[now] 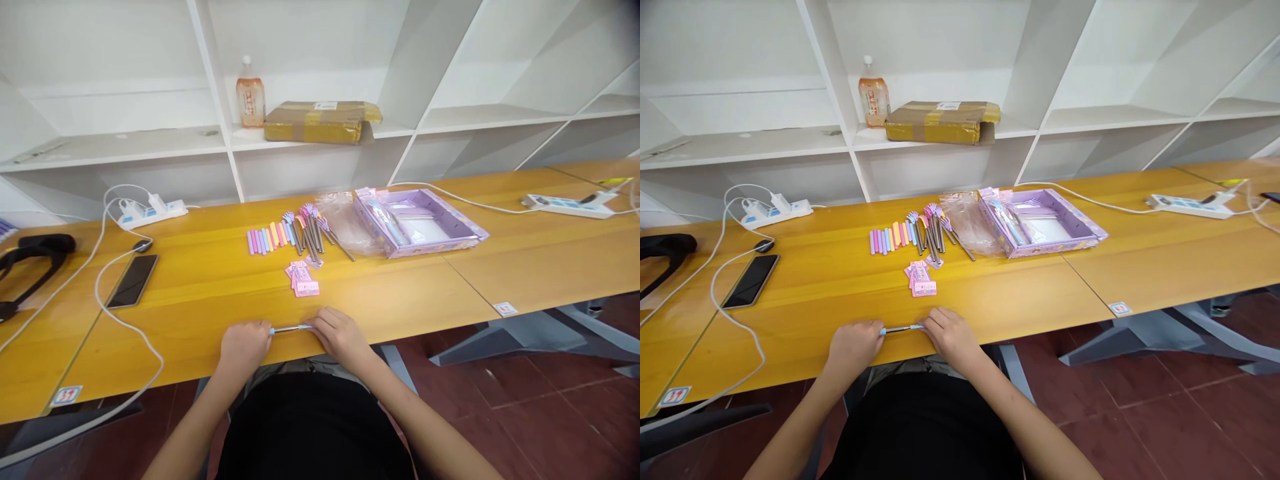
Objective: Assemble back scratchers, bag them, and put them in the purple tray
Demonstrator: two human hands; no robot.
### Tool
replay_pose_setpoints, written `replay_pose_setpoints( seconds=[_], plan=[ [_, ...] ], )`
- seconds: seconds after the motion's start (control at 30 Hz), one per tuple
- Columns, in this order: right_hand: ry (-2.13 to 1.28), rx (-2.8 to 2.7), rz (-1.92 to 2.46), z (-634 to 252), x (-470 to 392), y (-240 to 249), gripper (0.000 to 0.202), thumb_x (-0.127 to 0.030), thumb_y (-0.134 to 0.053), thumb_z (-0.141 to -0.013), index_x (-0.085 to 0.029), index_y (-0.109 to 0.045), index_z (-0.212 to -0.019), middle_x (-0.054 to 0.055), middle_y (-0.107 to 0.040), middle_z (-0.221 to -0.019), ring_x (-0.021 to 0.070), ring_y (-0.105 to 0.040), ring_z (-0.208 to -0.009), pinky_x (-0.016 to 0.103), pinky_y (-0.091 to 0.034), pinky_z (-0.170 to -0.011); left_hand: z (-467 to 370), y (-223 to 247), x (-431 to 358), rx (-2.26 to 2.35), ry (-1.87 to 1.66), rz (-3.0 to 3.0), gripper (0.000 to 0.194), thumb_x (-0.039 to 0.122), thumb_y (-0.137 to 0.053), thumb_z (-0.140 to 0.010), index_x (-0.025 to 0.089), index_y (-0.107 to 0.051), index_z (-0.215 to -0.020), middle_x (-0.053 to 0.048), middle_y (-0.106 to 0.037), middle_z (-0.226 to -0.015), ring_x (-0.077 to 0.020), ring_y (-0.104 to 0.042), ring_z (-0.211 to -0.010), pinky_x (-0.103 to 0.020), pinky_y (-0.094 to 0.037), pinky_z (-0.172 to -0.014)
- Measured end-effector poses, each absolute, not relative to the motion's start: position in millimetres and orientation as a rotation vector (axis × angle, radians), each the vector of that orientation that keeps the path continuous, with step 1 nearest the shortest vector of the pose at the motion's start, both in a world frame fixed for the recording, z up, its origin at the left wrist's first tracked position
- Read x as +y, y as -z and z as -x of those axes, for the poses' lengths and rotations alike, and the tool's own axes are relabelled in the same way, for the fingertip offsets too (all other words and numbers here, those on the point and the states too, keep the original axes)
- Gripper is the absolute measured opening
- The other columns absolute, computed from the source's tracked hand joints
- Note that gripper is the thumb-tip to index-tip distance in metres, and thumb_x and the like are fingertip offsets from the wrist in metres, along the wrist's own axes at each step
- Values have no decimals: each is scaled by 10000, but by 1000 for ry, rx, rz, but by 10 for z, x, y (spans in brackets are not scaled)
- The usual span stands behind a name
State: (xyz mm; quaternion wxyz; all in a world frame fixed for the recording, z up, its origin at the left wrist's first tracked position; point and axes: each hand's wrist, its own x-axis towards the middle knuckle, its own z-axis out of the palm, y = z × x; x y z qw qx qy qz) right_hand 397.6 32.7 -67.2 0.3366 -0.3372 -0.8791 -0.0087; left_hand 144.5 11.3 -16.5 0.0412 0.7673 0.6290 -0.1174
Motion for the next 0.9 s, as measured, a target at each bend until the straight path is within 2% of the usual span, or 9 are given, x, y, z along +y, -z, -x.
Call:
replay_pose_setpoints(
  seconds=[0.53,0.73,0.9],
  plan=[
    [198,-2341,1005,-3827,217,575,208,-165,-538,-1094,-181,-660,-927,52,-612,-839,222,-499,-790,364,-336,-740,-1381,174,129,1929,303,-2391,293,268,-493,-1025,168,-769,-1016,-170,-808,-981,-331,-789,-938,-388,-546,-778],
    [236,-2310,1089,-3779,167,587,196,-98,-550,-1068,-186,-677,-948,44,-626,-839,217,-500,-795,369,-326,-757,-1407,178,109,1927,299,-2383,302,259,-485,-1028,165,-771,-1023,-168,-808,-986,-317,-785,-943,-374,-539,-781],
    [283,-2311,1143,-3940,230,565,182,-93,-558,-1063,-185,-704,-1005,47,-652,-848,216,-530,-813,366,-343,-775,-1332,94,125,1959,342,-2315,349,318,-470,-1036,199,-798,-1048,-155,-822,-1011,-319,-791,-963,-365,-541,-788]
  ],
)
